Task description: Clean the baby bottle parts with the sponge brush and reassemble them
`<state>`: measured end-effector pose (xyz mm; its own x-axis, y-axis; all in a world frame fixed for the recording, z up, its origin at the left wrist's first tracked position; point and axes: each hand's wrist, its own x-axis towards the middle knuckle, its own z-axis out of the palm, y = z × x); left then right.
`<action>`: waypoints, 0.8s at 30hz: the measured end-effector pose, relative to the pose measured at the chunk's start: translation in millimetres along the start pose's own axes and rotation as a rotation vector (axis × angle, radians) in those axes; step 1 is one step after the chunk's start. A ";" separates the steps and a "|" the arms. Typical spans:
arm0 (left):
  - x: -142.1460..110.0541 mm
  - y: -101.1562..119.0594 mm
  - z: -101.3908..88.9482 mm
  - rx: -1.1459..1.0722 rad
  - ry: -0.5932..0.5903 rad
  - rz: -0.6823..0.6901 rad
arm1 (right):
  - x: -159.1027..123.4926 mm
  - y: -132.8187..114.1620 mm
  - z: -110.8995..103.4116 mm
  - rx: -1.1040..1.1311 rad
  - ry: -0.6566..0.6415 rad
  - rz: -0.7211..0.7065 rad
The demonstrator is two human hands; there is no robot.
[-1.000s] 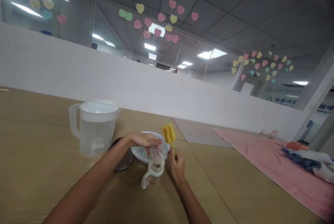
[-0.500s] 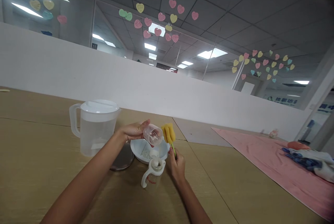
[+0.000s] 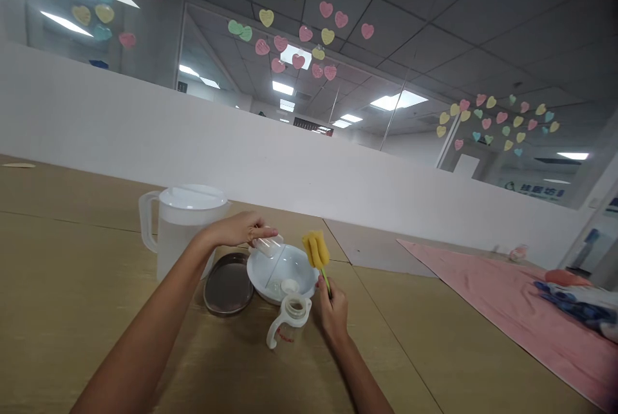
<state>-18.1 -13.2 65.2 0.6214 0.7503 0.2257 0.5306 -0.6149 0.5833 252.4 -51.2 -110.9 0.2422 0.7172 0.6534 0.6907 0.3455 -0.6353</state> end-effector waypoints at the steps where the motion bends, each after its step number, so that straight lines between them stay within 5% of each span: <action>1: 3.3 -5.0 2.0 0.065 0.016 -0.009 | 0.3 1.4 0.3 0.002 0.004 -0.002; 15: 21.4 -37.6 18.1 0.332 -0.074 -0.301 | 1.8 1.0 -1.8 -0.012 -0.013 -0.032; 24: 18.3 -42.8 17.6 0.119 -0.208 -0.314 | 1.3 1.9 -1.4 -0.037 -0.016 -0.054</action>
<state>-19.3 22.6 30.6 0.5154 0.8486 -0.1194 0.7689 -0.3965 0.5016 255.0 -50.4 -110.7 0.1930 0.7076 0.6798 0.7276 0.3616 -0.5830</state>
